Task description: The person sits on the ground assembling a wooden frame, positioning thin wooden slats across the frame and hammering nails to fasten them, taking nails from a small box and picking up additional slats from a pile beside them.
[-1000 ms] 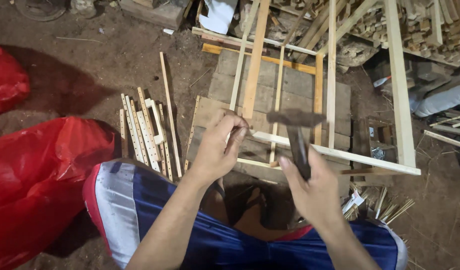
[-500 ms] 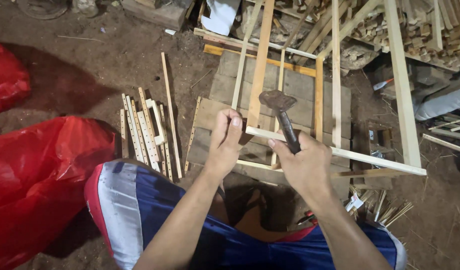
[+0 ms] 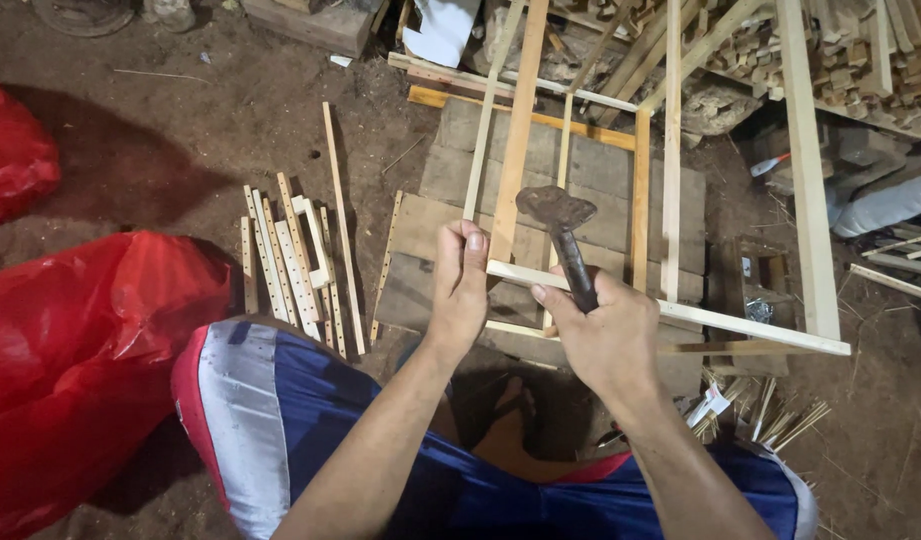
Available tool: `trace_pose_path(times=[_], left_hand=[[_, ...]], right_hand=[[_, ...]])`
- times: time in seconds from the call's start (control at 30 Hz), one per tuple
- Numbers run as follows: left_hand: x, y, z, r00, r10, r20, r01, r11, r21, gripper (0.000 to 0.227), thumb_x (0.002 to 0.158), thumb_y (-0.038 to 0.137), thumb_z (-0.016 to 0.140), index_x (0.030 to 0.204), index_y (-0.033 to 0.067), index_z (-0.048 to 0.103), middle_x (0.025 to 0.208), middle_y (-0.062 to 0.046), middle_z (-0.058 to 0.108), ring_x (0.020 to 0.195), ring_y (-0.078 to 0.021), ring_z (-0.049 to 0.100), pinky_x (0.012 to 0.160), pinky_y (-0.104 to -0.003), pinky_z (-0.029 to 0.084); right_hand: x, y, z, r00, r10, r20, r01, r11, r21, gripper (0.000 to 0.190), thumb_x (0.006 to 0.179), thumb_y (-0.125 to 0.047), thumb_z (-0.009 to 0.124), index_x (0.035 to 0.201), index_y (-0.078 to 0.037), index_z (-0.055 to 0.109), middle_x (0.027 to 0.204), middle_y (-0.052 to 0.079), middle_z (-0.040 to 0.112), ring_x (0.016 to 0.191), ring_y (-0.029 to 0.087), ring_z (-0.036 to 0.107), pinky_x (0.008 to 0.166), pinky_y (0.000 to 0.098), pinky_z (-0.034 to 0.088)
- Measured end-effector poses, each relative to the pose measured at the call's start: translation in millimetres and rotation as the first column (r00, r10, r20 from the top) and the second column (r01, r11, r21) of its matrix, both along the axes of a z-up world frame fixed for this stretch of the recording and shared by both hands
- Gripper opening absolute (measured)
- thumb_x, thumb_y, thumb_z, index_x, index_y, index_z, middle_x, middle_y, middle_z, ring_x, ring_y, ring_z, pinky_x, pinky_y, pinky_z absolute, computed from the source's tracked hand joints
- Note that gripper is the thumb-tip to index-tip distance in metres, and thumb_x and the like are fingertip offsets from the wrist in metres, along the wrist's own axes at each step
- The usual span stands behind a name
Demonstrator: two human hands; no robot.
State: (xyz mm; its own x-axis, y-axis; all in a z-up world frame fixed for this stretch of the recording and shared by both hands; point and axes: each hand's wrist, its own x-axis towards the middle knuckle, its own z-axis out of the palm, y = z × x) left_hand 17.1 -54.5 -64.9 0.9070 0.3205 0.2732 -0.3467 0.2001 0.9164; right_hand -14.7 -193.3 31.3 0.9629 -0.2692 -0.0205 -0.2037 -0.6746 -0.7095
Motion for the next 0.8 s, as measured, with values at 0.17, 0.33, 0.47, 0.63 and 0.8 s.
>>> trace_pose_path(times=[0.17,0.33,0.47,0.63,0.8], left_hand=[[0.8,0.0,-2.6,1.000,-0.007,-0.012,0.006,1.000,-0.025,0.020,0.112,0.026,0.041,0.107,0.0092,0.050,0.084,-0.001,0.047,0.078,-0.0151,0.046,0.074,-0.030,0.040],[1.5,-0.7,-6.6,1.000,-0.008,0.009,0.008,0.999,-0.034,0.019,0.112,0.025,0.040,0.104,0.0097,0.049,0.081,-0.002,0.047,0.072,-0.0139,0.049,0.068,-0.028,0.043],[-0.8,1.1,-16.5,0.999,-0.030,0.015,0.031,0.996,-0.086,0.021,0.112,0.025,0.041,0.104,0.0081,0.049,0.079,-0.004,0.052,0.069,-0.0157,0.060,0.067,-0.030,0.051],[-6.7,0.3,-5.5,0.999,-0.011,0.047,0.012,1.000,-0.027,0.022,0.112,0.024,0.040,0.101,0.0077,0.051,0.077,-0.002,0.048,0.068,-0.0148,0.056,0.067,-0.030,0.046],[-27.6,13.2,28.4,0.995,0.066,0.069,-0.071,0.996,0.060,0.013,0.109,0.015,0.050,0.100,0.0075,0.057,0.080,-0.003,0.053,0.075,-0.0119,0.049,0.071,-0.029,0.045]], right_hand=[[-1.2,3.0,2.0,0.999,-0.013,-0.043,0.012,1.000,-0.008,0.026,0.074,-0.028,0.088,0.098,-0.023,0.083,0.061,0.003,0.072,0.060,0.019,0.071,0.055,0.0322,0.054],[-5.2,1.5,-4.7,1.000,-0.015,-0.021,0.014,1.000,-0.028,0.027,0.073,-0.028,0.089,0.099,-0.023,0.084,0.067,0.007,0.073,0.064,0.022,0.071,0.058,0.0358,0.052],[-7.3,5.8,-2.5,1.000,-0.012,0.013,0.013,1.000,-0.019,0.028,0.072,-0.026,0.090,0.099,-0.022,0.084,0.069,0.008,0.074,0.067,0.024,0.072,0.059,0.0362,0.053],[-0.9,-2.2,-7.3,0.999,-0.013,-0.047,0.009,0.997,-0.079,0.026,0.073,-0.032,0.089,0.098,-0.026,0.084,0.068,0.007,0.073,0.066,0.026,0.071,0.059,0.0374,0.052],[9.5,-16.5,-28.0,1.000,-0.018,-0.022,0.016,0.996,-0.093,0.024,0.074,-0.034,0.088,0.097,-0.028,0.084,0.063,0.005,0.071,0.062,0.025,0.070,0.056,0.0349,0.051]])
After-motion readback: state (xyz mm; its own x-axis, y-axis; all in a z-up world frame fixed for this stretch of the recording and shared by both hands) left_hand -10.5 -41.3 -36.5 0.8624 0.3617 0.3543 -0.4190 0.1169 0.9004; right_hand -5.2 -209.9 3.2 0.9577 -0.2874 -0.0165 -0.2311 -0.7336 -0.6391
